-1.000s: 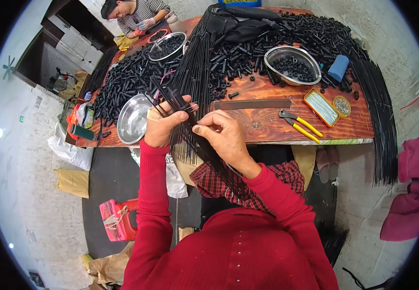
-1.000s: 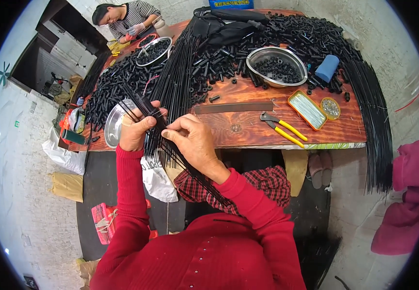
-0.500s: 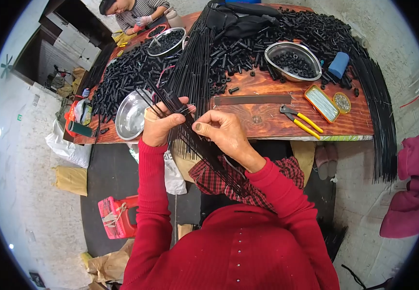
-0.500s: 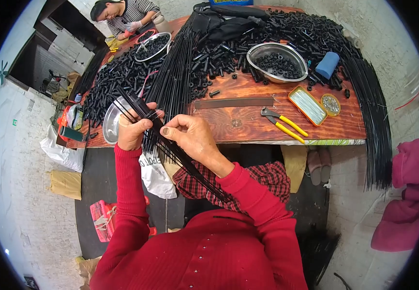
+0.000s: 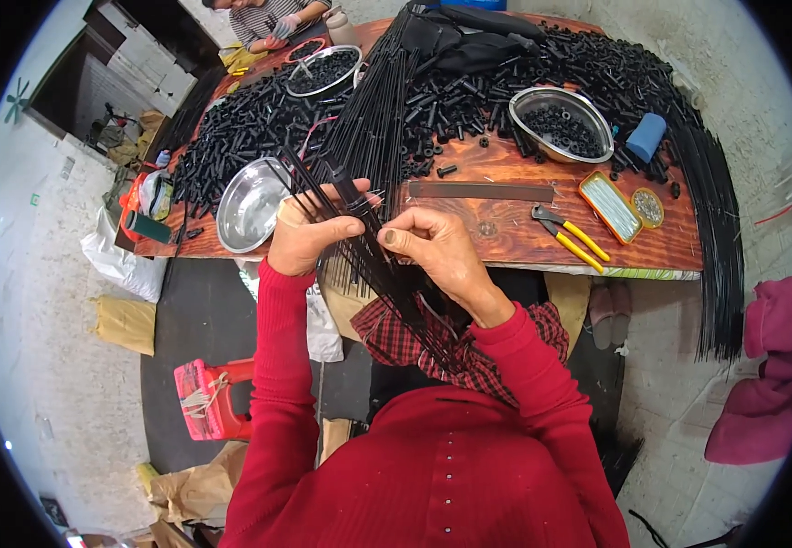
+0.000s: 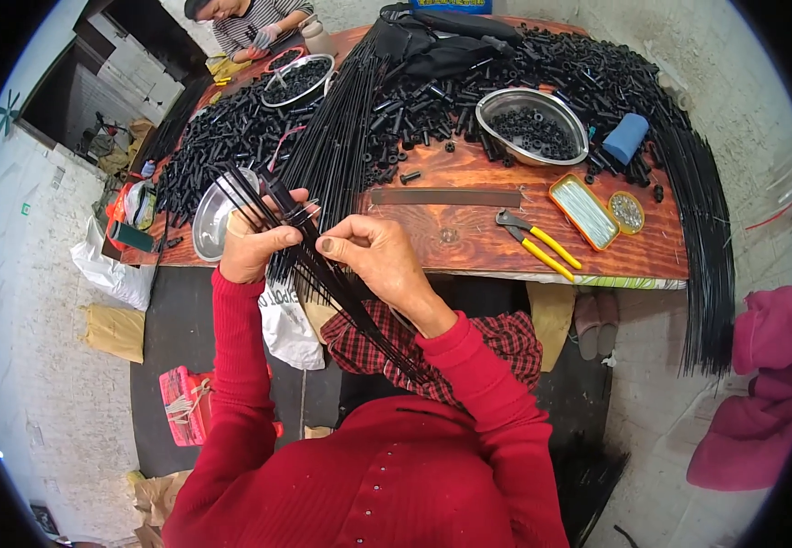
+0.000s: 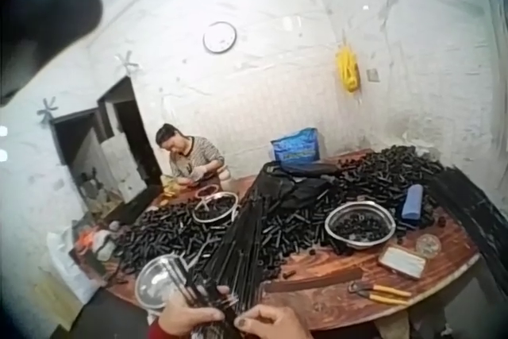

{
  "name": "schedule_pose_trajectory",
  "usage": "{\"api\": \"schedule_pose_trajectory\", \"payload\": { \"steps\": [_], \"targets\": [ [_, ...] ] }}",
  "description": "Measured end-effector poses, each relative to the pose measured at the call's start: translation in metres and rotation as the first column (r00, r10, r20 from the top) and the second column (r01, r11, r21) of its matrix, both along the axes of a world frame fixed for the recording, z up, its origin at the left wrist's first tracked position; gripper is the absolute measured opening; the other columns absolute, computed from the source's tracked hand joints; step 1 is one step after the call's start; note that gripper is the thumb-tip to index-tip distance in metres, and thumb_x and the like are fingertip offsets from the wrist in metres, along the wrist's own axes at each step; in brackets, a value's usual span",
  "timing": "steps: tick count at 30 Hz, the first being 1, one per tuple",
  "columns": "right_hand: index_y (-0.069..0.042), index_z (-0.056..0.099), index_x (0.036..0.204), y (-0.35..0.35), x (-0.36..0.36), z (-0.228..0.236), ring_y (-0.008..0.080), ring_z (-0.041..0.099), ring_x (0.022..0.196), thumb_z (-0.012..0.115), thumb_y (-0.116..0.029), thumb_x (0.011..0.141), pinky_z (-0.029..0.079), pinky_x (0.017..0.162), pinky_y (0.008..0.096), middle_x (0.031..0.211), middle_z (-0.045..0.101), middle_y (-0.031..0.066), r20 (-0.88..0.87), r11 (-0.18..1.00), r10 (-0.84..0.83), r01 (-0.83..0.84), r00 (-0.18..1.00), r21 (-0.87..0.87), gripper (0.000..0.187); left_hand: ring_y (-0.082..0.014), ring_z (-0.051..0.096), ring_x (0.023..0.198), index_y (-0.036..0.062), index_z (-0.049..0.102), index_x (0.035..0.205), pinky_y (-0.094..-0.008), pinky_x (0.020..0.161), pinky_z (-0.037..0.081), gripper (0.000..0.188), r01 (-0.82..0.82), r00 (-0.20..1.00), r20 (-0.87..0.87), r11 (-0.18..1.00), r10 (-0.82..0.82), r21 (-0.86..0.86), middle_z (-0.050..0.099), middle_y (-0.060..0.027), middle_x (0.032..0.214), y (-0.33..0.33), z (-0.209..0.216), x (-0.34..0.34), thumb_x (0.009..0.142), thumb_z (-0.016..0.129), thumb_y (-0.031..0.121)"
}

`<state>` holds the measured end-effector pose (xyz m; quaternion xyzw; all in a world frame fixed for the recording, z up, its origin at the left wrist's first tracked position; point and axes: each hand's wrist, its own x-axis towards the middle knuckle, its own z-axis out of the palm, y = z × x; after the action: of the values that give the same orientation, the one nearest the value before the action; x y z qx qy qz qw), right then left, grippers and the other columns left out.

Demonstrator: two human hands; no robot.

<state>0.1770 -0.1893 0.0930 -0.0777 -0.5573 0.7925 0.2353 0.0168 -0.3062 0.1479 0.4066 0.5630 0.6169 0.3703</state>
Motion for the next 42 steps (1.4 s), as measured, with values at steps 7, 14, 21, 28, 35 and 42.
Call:
{"api": "schedule_pose_trajectory", "payload": {
  "steps": [7, 14, 21, 28, 35, 42],
  "targets": [
    [-0.002, 0.064, 0.091, -0.003, 0.0, 0.0, 0.0032, 0.053, 0.07, 0.067, -0.014, 0.089, 0.043, 0.062, 0.0181, 0.079, 0.061, -0.0017, 0.017, 0.998, -0.054, 0.054, 0.998, 0.018, 0.013, -0.0149, 0.064, 0.091, -0.0048, 0.059, 0.119, -0.0286, 0.083, 0.052, 0.045, -0.008, 1.0, -0.023, 1.0, 0.008, -0.019, 0.068, -0.0117, 0.102, 0.003, 0.006, 0.005, 0.075, 0.071, -0.005],
    [0.0, 0.06, 0.091, -0.007, 0.0, 0.005, 0.0015, 0.052, 0.07, 0.064, -0.009, 0.09, 0.042, 0.061, 0.0169, 0.08, 0.058, -0.0024, 0.069, 0.948, -0.166, 0.14, 0.984, 0.287, 0.011, -0.0129, 0.064, 0.087, -0.0039, 0.062, 0.115, -0.0267, 0.08, 0.052, 0.041, -0.035, 0.999, -0.033, 0.999, 0.034, -0.032, 0.069, -0.0091, 0.099, 0.005, 0.001, 0.002, 0.074, 0.072, -0.005],
    [-0.001, 0.057, 0.09, -0.006, -0.002, 0.004, 0.0015, 0.046, 0.067, 0.06, -0.009, 0.091, 0.038, 0.058, 0.018, 0.077, 0.052, -0.0042, 0.099, 0.954, -0.138, 0.106, 0.985, 0.281, 0.008, -0.011, 0.064, 0.085, -0.0028, 0.063, 0.113, -0.0248, 0.077, 0.052, 0.041, -0.02, 0.999, -0.03, 1.0, 0.019, -0.022, 0.069, -0.0068, 0.097, 0.003, 0.001, 0.001, 0.074, 0.074, -0.004],
    [-0.003, 0.057, 0.089, -0.002, -0.004, 0.0, 0.0018, 0.042, 0.068, 0.062, -0.015, 0.091, 0.035, 0.061, 0.0181, 0.078, 0.05, -0.0053, 0.061, 0.965, -0.074, 0.056, 0.995, 0.254, 0.013, -0.0114, 0.064, 0.086, -0.0035, 0.063, 0.113, -0.0255, 0.078, 0.052, 0.04, -0.015, 0.998, -0.067, 0.999, 0.012, -0.045, 0.069, -0.0077, 0.099, 0.002, 0.004, -0.001, 0.075, 0.073, -0.003],
    [-0.001, 0.059, 0.09, 0.0, -0.005, 0.0, 0.0024, 0.045, 0.067, 0.065, -0.015, 0.089, 0.037, 0.058, 0.0191, 0.074, 0.054, -0.0041, 0.033, 0.986, -0.044, 0.038, 0.998, 0.16, 0.016, -0.0136, 0.065, 0.089, -0.0042, 0.061, 0.116, -0.0266, 0.08, 0.053, 0.041, 0.039, 0.999, -0.017, 0.999, -0.04, -0.035, 0.069, -0.0097, 0.101, 0.0, 0.011, -0.001, 0.076, 0.072, -0.003],
    [-0.001, 0.058, 0.089, -0.002, -0.006, -0.001, 0.0027, 0.046, 0.067, 0.063, -0.015, 0.091, 0.038, 0.058, 0.0193, 0.075, 0.053, -0.0046, 0.057, 0.979, -0.076, 0.064, 0.995, 0.195, 0.015, -0.012, 0.065, 0.088, -0.003, 0.061, 0.116, -0.0254, 0.079, 0.052, 0.042, 0.069, 0.996, 0.061, 0.998, -0.069, -0.002, 0.069, -0.0083, 0.098, 0.002, 0.004, -0.005, 0.076, 0.072, -0.002]
  ]
}}
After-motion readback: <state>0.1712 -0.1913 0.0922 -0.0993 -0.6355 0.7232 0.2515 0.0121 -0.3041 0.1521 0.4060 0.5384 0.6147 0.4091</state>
